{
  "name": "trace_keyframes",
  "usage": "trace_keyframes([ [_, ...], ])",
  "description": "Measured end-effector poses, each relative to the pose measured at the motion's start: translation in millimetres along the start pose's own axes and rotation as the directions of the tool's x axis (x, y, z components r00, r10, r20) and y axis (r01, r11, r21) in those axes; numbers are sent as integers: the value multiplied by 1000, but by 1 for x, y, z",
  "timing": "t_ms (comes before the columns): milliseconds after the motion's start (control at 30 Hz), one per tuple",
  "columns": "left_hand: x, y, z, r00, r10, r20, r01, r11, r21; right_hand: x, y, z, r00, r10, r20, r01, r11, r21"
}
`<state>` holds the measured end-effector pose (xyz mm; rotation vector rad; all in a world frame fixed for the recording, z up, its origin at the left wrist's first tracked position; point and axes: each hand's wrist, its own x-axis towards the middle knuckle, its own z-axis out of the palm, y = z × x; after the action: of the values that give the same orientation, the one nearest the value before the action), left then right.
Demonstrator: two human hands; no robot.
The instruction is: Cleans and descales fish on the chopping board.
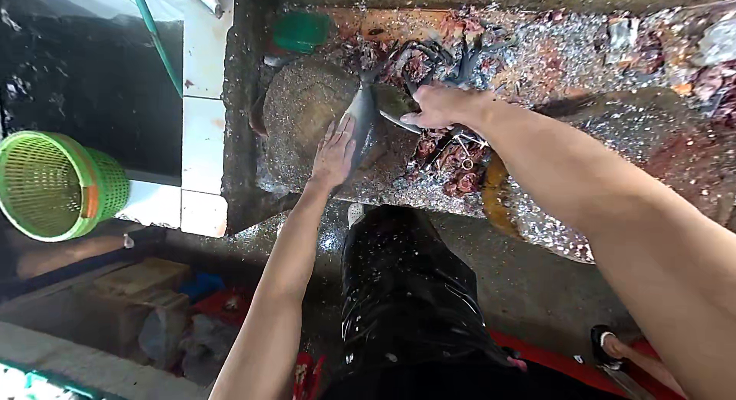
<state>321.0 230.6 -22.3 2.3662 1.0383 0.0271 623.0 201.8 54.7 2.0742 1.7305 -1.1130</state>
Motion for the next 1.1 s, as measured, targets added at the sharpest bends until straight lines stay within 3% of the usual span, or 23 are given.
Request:
trace_keyframes([
  [333, -1, 4, -1, 1000, -19, 5, 19, 1000, 22, -21, -17, 32, 981, -25, 193, 1, 992, 124],
  [567, 0, 4, -1, 1000, -10, 5, 10, 999, 43, -40, -20, 79, 978, -123, 171, 99, 985, 141],
  [800, 2, 1, 1, 1000, 8, -4, -8, 999, 46, -51, -19, 97, 955, -235, 180, 200, 961, 193],
  [900, 3, -1, 2, 1000, 9, 7, -9, 1000, 26, -57, -23, 96, 959, -219, 178, 191, 968, 162],
  [1000, 6, 15, -7, 996, -92, 14, 91, 994, 57, -71, -34, 100, 967, -212, 139, 178, 959, 221],
  [1100, 28, 64, -29, 959, -281, 39, 269, 945, 188, -90, -51, 101, 972, -157, 176, 110, 961, 253],
])
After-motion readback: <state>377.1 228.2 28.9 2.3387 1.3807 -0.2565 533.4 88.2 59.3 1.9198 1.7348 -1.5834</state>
